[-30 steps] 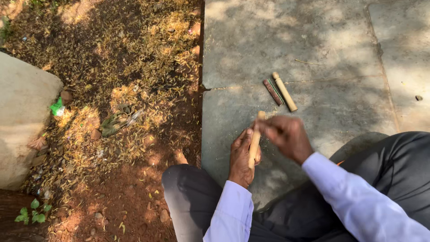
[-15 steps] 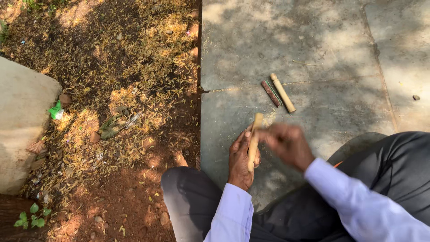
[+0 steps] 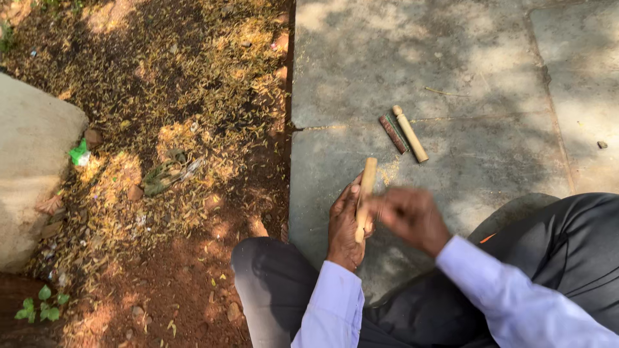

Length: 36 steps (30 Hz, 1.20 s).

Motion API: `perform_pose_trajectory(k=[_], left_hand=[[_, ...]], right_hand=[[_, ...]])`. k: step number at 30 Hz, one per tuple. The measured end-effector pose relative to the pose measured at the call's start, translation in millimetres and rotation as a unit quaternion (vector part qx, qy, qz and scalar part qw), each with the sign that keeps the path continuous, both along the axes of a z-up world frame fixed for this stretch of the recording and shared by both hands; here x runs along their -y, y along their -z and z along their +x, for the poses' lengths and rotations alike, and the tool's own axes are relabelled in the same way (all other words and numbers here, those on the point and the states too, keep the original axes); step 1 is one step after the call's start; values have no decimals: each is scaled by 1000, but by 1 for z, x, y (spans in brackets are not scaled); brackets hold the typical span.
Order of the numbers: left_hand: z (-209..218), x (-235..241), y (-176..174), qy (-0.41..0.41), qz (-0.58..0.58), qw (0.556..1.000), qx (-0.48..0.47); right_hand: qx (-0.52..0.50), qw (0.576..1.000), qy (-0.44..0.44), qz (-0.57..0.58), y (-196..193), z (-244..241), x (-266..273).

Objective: The person sits on a concrete surface and uses a sanding block to smooth a small wooden dowel. They rotate the dowel and sand different sections, then set it down and pick up another dowel to continue the process.

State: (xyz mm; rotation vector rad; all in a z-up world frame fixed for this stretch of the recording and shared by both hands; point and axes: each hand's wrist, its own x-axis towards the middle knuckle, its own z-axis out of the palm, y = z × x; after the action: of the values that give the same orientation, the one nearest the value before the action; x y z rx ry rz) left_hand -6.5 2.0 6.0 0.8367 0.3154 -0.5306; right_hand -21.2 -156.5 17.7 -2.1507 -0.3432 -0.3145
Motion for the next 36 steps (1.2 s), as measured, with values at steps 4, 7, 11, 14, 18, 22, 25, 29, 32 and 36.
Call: perform_pose_trajectory(k=[4, 7, 11, 14, 18, 22, 25, 29, 32, 36], left_hand=[[-3, -3, 2, 19, 18, 1000, 8], [4, 0, 6, 10, 12, 1000, -12], [0, -2, 18, 14, -4, 1000, -9], [-8, -3, 17, 32, 19, 999, 20], [2, -1, 7, 15, 55, 998, -5], [-2, -5, 7, 33, 66, 997, 28], [0, -2, 4, 34, 64, 997, 23], [4, -7, 3, 9, 50, 999, 19], [2, -4, 9, 25, 64, 997, 21], [0, -4, 6, 29, 77, 996, 29]], right_hand=[[-12, 997, 74, 5, -13, 3, -4], [-35, 996, 66, -54, -24, 4, -5], [-15, 998, 45, -39, -23, 3, -4], [-15, 997, 75, -3, -18, 0, -1], [-23, 1000, 8, -17, -11, 1, 4], [-17, 999, 35, -26, -2, -3, 0], [-17, 998, 52, 5, -9, -1, 0], [-49, 997, 29, -47, -16, -1, -7], [-22, 998, 34, -48, -12, -3, -6], [-5, 996, 83, -6, -6, -2, -6]])
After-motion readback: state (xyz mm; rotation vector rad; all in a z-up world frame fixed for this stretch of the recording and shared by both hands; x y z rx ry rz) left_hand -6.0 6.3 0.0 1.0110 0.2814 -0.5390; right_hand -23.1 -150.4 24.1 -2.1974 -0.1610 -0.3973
